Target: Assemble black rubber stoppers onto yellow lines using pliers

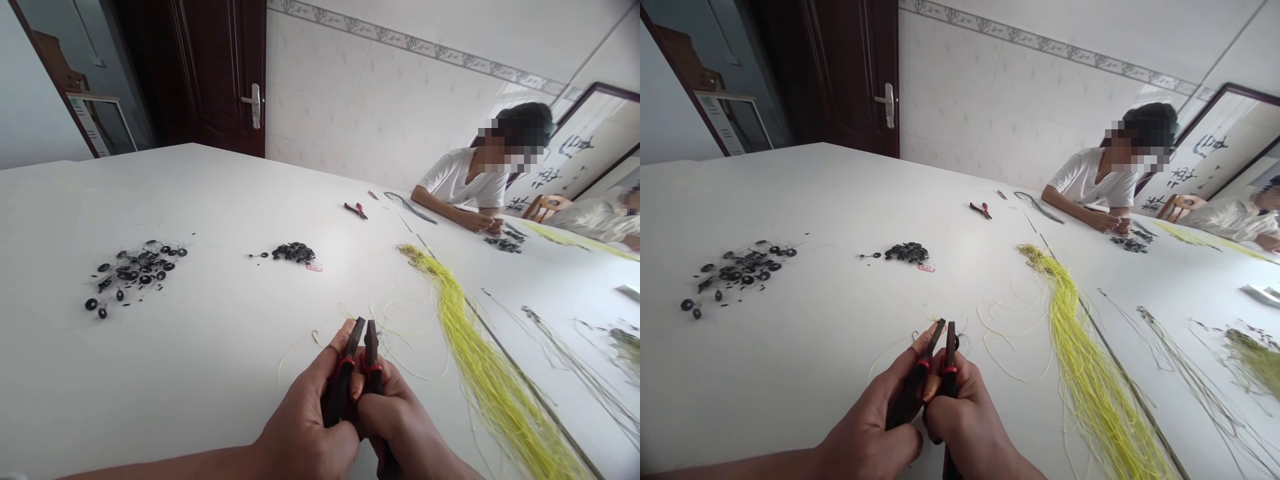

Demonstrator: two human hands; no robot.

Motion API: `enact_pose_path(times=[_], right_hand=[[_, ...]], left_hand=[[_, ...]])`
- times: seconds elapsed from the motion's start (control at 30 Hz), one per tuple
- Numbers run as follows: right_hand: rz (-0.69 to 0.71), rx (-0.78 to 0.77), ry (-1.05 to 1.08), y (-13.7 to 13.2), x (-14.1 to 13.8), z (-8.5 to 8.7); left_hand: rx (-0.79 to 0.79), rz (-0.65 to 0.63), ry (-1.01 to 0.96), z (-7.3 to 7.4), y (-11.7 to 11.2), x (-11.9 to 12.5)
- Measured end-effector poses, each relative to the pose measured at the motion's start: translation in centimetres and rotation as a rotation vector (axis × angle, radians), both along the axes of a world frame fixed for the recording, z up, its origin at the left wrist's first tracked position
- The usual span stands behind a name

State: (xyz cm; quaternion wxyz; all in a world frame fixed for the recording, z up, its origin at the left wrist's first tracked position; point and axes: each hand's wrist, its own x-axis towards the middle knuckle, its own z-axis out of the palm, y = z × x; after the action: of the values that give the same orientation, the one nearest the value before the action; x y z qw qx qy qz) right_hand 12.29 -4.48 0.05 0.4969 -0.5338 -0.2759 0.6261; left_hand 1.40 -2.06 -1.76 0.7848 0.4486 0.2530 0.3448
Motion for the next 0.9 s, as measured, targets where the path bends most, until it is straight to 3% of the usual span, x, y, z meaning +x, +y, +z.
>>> enact_pose_path(times=[0.2,0.6,0.9], right_hand=[[0.039,0.023,0.041,0.3,0.2,-0.2],[0.032,-0.051,-0.027,0.3,0.2,0.0],[0.080,0.012,0.059,0.6,0.4,-1.6]], left_hand=[[-0.037,0.064,-0.034,0.1,-0.2,0.2],[-0.026,0.021,0.031,-0.2,0.2,-0.1],[0.024,0.010,0.019,-0.6,0.3,-0.1]])
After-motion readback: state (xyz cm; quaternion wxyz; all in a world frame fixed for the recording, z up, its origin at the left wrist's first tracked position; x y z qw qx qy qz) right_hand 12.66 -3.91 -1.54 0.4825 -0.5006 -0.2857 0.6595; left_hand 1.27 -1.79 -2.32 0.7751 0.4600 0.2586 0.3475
